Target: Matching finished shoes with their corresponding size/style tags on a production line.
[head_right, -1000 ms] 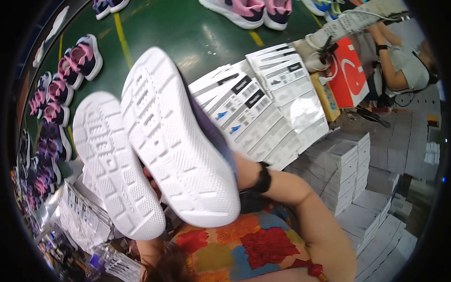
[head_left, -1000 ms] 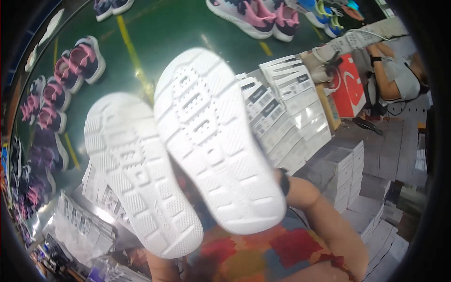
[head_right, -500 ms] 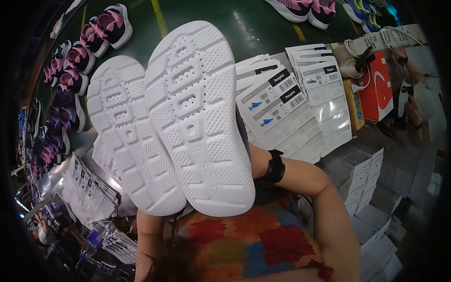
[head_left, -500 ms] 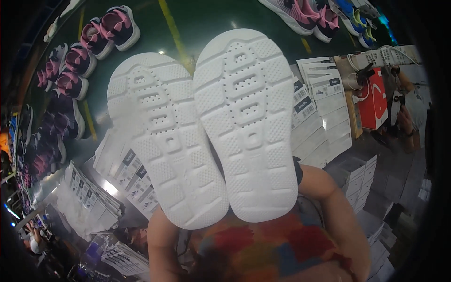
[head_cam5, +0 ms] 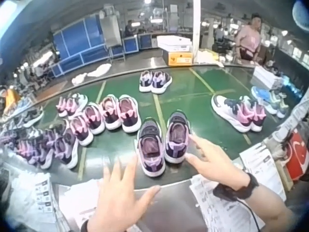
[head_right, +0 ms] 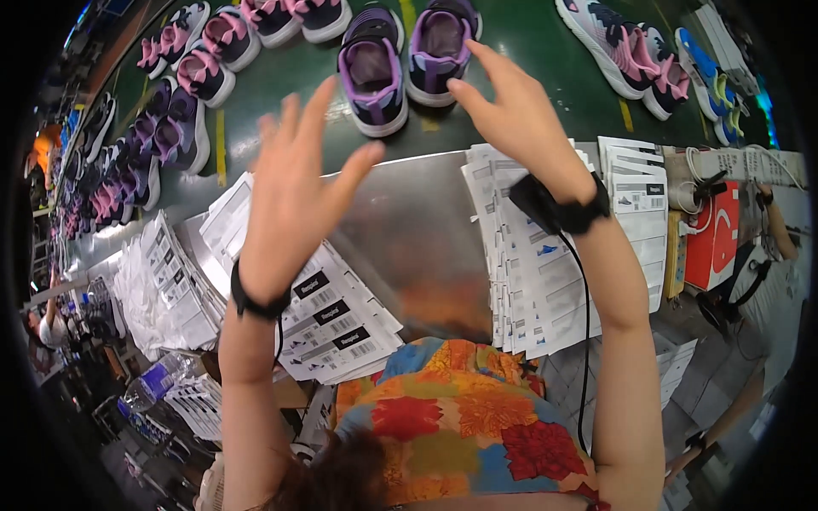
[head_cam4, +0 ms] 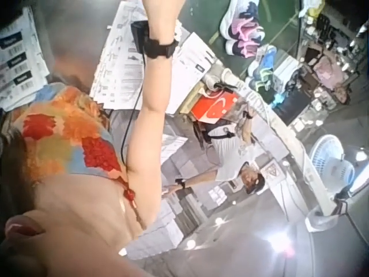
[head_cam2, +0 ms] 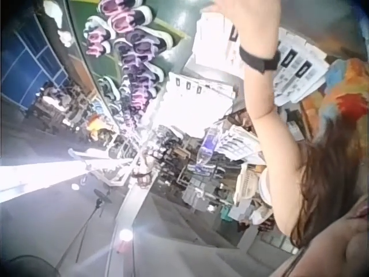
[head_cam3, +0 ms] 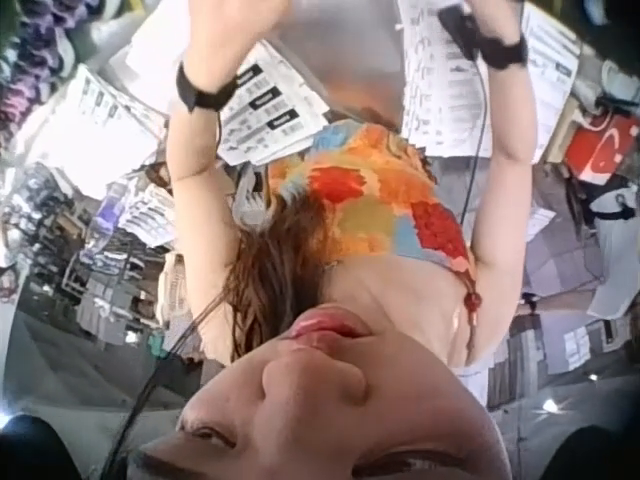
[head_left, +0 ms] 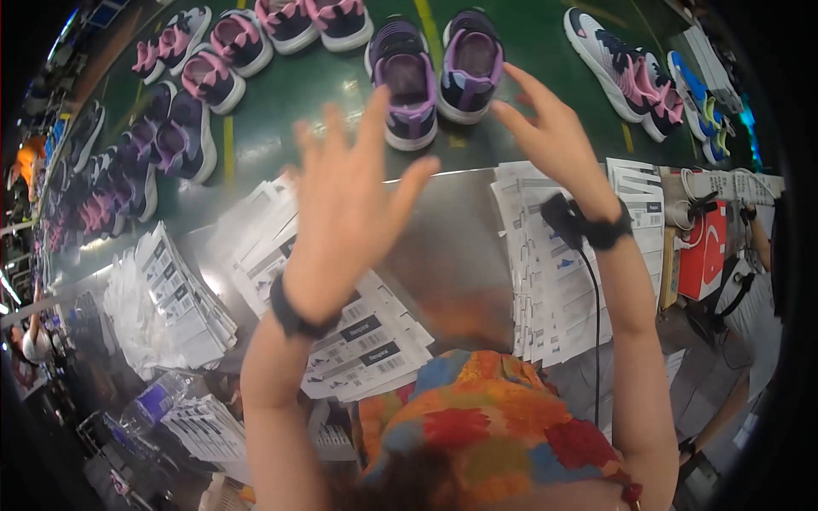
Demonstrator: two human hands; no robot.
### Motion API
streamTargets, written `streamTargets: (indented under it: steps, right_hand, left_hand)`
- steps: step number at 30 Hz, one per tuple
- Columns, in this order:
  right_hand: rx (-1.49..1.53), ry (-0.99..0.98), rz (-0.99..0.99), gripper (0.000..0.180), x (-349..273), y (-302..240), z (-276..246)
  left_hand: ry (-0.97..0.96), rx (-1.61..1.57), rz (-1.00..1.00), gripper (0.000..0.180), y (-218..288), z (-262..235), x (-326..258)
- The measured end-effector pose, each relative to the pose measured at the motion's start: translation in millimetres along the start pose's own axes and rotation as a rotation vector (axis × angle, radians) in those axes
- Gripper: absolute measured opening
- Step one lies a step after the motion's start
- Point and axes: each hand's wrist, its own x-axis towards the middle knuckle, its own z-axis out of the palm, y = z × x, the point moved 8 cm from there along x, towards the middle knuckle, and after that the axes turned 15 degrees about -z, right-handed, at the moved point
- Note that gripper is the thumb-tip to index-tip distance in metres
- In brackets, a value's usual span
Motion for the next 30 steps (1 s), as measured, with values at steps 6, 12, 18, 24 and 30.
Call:
streamTargets:
  steps: [6,12,18,24,30]
  right_hand:
    - [0.838,-0.528,0.276,0.038,-95,-89,86]
    - [1.115,-0.656,0.536,0.055,-125,-119,160]
    - [0.726,-0.735,0.376,0.061,-120,-155,184]
    - [0.607,-0.490,0.037,0.046,-114,-168,214]
    - [0.906,-0.433,0.224,0.033,-104,-126,147]
  left_hand:
    - [-0.234,0.235,-0.732,0.114,-74,9,-122]
    - [0.024,-0.577,-0.709,0.093,-115,-45,-142]
    - [-0.027,-1.116,-0.750,0.071,-184,-110,-191]
    - [0.221,-1.081,-1.006,0.051,-238,-108,-258]
    - [0.004,-0.757,-0.819,0.038,-191,-169,-220]
